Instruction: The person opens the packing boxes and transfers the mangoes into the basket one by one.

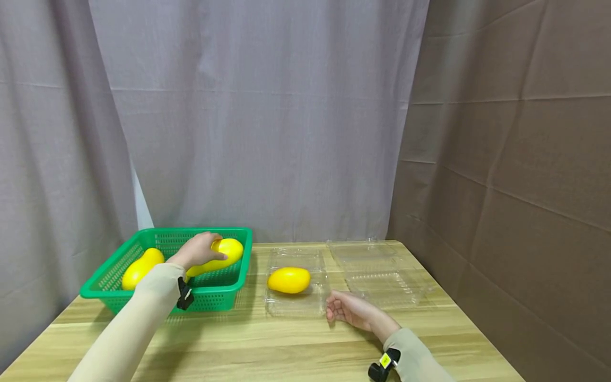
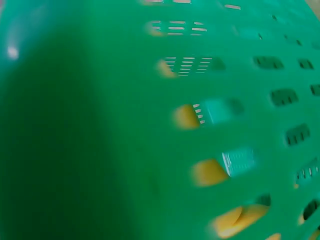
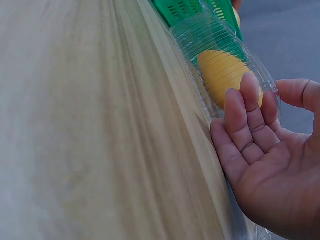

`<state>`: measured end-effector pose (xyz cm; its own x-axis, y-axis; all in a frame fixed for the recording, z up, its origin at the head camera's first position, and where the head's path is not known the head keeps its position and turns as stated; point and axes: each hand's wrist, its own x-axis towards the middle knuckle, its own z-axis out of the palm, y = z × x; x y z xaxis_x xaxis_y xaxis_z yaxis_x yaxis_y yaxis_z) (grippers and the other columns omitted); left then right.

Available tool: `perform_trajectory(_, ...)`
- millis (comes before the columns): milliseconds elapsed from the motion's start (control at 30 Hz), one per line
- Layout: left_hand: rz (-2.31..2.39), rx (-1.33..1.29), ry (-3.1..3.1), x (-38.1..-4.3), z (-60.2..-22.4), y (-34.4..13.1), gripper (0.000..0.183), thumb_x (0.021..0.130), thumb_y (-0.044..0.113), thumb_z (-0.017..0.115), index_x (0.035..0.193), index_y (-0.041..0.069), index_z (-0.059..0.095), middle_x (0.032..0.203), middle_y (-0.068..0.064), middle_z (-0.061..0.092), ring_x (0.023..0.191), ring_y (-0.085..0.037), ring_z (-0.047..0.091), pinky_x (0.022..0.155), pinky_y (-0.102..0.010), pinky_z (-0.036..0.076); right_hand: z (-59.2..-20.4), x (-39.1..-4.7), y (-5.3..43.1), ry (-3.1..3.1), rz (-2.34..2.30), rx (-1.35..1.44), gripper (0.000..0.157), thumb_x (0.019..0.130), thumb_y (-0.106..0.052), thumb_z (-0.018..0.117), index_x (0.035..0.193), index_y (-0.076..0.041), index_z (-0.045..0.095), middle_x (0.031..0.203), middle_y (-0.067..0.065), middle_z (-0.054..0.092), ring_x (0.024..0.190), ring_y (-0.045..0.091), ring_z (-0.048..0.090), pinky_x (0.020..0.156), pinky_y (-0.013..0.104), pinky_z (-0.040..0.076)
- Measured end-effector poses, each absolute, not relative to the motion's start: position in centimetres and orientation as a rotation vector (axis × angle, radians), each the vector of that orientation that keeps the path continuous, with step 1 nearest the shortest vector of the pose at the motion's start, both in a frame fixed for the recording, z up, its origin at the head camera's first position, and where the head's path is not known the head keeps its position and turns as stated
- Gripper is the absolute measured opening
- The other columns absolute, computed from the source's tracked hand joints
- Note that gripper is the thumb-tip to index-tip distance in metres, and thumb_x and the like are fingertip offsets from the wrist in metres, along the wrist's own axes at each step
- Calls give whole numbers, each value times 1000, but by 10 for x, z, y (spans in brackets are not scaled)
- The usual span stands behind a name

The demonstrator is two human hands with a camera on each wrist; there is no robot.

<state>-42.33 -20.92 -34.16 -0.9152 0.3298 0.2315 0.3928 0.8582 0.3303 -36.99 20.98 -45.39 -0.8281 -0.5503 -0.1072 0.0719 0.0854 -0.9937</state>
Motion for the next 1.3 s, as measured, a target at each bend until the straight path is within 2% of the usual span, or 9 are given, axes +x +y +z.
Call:
perform_trajectory(500,-589,-517,-2837,-422,-328,-212,58,81,26,73,124,-7,53,120,-24,55,105,-37,52,88,-51,41,-454,-370,208,1914,-1794,-467,20,92,-19,41,84,-6,54,74,4,60,70,16,56,75,29,47)
perform_trajectory(733,-579,-572,-2780,-417,-313,-203,59,80,24,73,125,-8,52,120,-24,55,108,-39,50,92,-52,39,-454,-370,210,1915,-1798,-461,18,91,-19,44,82,-7,55,75,4,60,70,16,56,76,30,47)
perform_trajectory(967,-566,-535,-2808,-429,-307,-197,56,82,23,71,124,-8,52,117,-24,56,101,-36,52,87,-50,41,-454,-367,212,1905,-1811,-455,19,93,-18,41,84,-7,54,75,4,60,70,16,56,76,30,47)
perform_trajectory(1133,-573,-498,-2840,-438,-306,-198,55,83,21,71,125,-9,50,119,-26,54,104,-38,51,88,-51,41,-454,-365,212,1895,-1809,-461,21,96,-17,36,87,-6,53,77,4,60,71,16,56,76,30,48)
perform_trajectory(1300,-583,-494,-2876,-446,-312,-201,56,83,20,71,126,-9,49,122,-26,53,105,-38,50,87,-49,42,-453,-365,211,1896,-1808,-459,19,94,-18,39,88,-6,52,76,4,60,71,16,56,76,29,48)
